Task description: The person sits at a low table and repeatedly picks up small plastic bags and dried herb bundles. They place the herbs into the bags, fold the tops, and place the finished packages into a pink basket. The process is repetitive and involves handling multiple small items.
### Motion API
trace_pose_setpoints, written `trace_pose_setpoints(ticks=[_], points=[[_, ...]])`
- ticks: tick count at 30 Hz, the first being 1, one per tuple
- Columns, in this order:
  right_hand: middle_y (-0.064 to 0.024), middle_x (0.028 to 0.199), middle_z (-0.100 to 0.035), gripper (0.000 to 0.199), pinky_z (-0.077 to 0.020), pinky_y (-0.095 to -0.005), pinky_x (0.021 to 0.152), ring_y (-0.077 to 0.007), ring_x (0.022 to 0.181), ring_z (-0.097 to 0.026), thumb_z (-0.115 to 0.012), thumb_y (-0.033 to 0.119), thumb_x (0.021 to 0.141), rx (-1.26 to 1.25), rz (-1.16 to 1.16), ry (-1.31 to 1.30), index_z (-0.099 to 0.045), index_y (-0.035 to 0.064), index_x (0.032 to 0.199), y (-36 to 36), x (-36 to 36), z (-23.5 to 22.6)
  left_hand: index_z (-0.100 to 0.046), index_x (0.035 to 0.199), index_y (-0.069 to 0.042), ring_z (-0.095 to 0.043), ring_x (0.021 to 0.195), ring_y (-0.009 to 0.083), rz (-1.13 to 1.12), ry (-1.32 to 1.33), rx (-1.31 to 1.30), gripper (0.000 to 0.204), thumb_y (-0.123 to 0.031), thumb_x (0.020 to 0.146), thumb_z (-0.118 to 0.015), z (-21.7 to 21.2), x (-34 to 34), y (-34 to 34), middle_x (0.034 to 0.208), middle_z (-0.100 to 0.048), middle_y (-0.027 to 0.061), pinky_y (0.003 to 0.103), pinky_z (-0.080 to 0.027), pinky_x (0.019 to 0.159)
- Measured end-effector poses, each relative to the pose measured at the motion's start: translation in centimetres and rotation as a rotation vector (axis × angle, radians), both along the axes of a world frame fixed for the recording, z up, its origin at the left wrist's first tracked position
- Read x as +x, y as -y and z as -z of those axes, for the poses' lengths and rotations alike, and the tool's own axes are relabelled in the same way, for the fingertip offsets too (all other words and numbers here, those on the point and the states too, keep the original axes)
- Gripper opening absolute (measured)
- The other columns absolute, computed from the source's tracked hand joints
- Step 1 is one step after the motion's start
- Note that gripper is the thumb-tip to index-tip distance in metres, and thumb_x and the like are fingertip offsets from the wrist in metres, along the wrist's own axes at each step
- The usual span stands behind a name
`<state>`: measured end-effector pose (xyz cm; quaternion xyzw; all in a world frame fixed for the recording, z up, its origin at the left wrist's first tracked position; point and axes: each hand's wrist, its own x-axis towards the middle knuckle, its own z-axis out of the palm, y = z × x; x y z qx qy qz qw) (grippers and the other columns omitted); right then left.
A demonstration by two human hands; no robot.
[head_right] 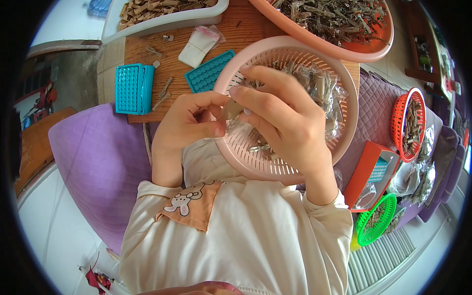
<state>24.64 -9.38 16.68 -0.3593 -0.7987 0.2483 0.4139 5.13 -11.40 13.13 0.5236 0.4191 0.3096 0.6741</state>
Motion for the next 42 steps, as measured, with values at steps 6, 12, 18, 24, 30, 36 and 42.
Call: trace_pose_setpoints(ticks=[6,12,18,24,30,36,42], points=[[-0.0094,0.093,-0.06,0.038,-0.0474,-0.0371,0.073,-0.0249,0.087,-0.06,-0.071,0.005,0.059,-0.061,0.064,0.085,-0.062,0.0046,0.096,0.5,0.1,0.4,-0.061,0.099,-0.004,-0.036,0.053,-0.0007,-0.061,-0.032,-0.055,0.033,-0.019,0.071,-0.071,-0.2,0.4,0.3,0.069,-0.057,-0.0042,0.017,-0.028,0.045],[-0.0058,0.098,-0.06,0.047,-0.0319,-0.0494,0.092,-0.0298,0.103,-0.053,-0.076,0.018,0.055,-0.079,0.043,0.13,-0.061,0.0067,0.098,0.6,0.6,1.1,-0.059,0.097,0.003,-0.04,0.058,-0.0007,-0.24,0.208,-0.115,0.03,-0.019,0.077,-0.066,0.4,1.2,0.7,0.072,-0.055,-0.0035,0.015,-0.031,0.048],[-0.004,0.095,-0.059,0.044,-0.031,-0.0487,0.093,-0.0281,0.106,-0.05,-0.076,0.014,0.055,-0.18,-0.002,0.071,-0.06,0.0087,0.095,0.9,0.1,2.0,-0.059,0.098,0.003,-0.044,0.06,0.0002,-0.163,0.065,-0.036,0.03,-0.018,0.078,-0.065,0.3,1.0,0.6,0.075,-0.06,0.0,0.017,-0.035,0.05],[-0.0057,0.095,-0.055,0.033,-0.0347,-0.0446,0.09,-0.0292,0.102,-0.051,-0.074,0.006,0.057,-0.166,-0.048,0.039,-0.06,0.0077,0.087,1.1,-0.6,2.8,-0.059,0.1,0.002,-0.051,0.066,0.0028,-0.141,0.039,-0.031,0.028,-0.013,0.078,-0.064,0.0,1.1,0.5,0.08,-0.063,0.0044,0.019,-0.042,0.055],[-0.0142,0.109,-0.045,0.028,-0.0391,-0.0377,0.087,-0.031,0.102,-0.046,-0.072,0.003,0.059,-0.192,0.005,-0.074,-0.06,0.0045,0.084,1.5,-1.5,3.2,-0.057,0.103,0.003,-0.055,0.074,0.0049,-0.176,0.026,-0.022,0.029,-0.014,0.079,-0.063,-0.2,1.0,0.9,0.086,-0.063,0.0058,0.02,-0.046,0.063],[-0.014,0.117,-0.042,0.039,-0.0403,-0.0354,0.087,-0.0257,0.103,-0.047,-0.07,0.015,0.071,-0.442,0.094,-0.551,-0.055,0.001,0.104,2.3,-2.6,3.9,-0.056,0.105,0.002,-0.055,0.081,0.0082,-0.249,0.16,0.024,0.031,-0.021,0.084,-0.058,-0.5,1.7,0.9,0.09,-0.062,0.0063,0.022,-0.046,0.069],[-0.0107,0.111,-0.053,0.058,-0.0388,-0.0264,0.087,-0.0125,0.103,-0.048,-0.056,0.037,0.083,-0.924,-0.099,-0.687,-0.043,-0.0045,0.121,2.9,-1.7,3.1,-0.058,0.101,-0.001,-0.055,0.075,0.0107,-0.336,0.085,0.226,0.025,-0.019,0.086,-0.055,-0.4,2.7,1.0,0.086,-0.061,0.0058,0.023,-0.045,0.065]])
